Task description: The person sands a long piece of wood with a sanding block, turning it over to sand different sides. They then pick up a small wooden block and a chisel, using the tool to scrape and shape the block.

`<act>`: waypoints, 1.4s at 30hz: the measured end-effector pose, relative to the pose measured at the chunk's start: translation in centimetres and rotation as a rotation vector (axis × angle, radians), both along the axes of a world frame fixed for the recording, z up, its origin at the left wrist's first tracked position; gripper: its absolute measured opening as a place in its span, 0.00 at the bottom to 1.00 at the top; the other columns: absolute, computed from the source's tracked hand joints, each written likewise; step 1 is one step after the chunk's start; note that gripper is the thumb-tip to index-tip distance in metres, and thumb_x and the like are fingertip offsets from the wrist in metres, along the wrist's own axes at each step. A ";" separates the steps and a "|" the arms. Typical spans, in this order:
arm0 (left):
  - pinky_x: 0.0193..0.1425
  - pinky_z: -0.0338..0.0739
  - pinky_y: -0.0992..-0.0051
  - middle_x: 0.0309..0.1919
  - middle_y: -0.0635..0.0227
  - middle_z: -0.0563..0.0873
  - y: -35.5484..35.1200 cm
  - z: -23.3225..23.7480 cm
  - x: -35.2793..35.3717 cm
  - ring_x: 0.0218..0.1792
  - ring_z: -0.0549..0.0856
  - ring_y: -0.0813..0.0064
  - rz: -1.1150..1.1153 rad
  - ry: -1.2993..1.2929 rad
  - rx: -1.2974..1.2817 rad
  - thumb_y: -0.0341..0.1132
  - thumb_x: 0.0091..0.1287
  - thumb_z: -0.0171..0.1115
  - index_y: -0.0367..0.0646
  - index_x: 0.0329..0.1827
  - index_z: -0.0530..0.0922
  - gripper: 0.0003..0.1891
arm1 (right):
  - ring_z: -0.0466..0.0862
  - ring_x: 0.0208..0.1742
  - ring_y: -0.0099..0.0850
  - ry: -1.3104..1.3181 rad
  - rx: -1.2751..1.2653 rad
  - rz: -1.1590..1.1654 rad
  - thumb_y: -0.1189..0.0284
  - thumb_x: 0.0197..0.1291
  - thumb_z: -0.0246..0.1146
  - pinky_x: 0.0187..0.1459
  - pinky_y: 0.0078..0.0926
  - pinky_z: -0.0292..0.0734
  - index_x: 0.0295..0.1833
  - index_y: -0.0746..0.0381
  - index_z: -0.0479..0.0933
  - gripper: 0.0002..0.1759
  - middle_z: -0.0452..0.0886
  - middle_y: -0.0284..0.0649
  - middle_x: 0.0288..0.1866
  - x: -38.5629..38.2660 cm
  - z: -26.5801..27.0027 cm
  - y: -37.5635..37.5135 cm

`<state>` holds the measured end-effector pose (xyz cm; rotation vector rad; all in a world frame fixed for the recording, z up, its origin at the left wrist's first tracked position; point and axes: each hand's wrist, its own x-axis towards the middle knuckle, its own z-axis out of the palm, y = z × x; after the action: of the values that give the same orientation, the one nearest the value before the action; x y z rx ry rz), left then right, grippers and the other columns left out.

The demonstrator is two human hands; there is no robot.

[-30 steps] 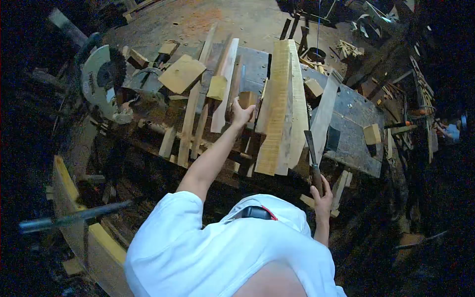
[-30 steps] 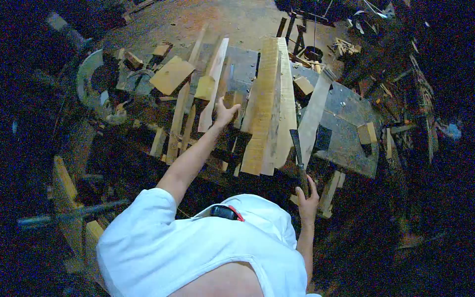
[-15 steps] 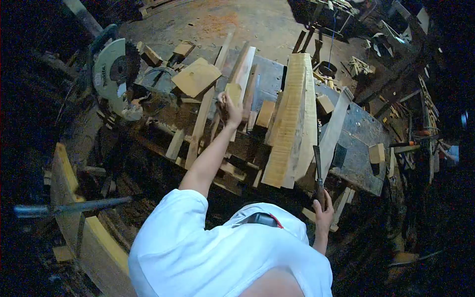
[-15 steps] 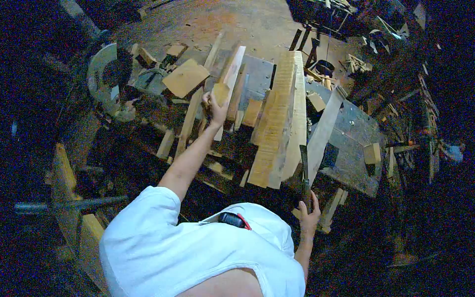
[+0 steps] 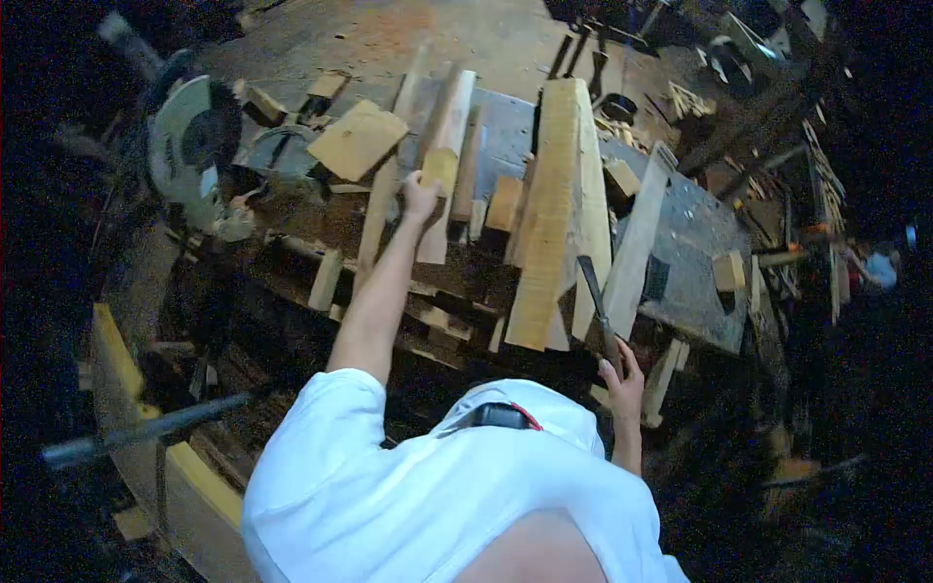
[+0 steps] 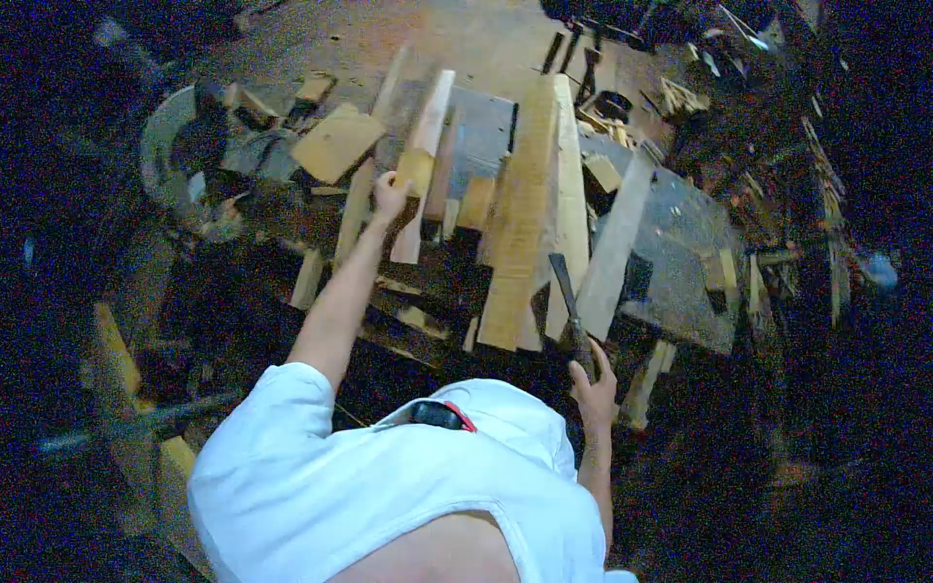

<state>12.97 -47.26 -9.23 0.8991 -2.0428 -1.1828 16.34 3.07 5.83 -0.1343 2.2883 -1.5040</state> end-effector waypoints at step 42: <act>0.64 0.73 0.69 0.60 0.56 0.74 19.8 11.4 4.2 0.59 0.77 0.65 -0.648 0.271 1.223 0.30 0.62 0.63 0.33 0.66 0.67 0.29 | 0.79 0.35 0.19 -0.211 -0.245 -0.302 0.71 0.61 0.65 0.39 0.17 0.77 0.65 0.61 0.70 0.26 0.81 0.33 0.41 2.3 0.6 3.9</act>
<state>17.12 -27.42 2.15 0.4494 -1.2524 -2.8389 18.64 6.94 6.46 0.3017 2.0180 -1.8482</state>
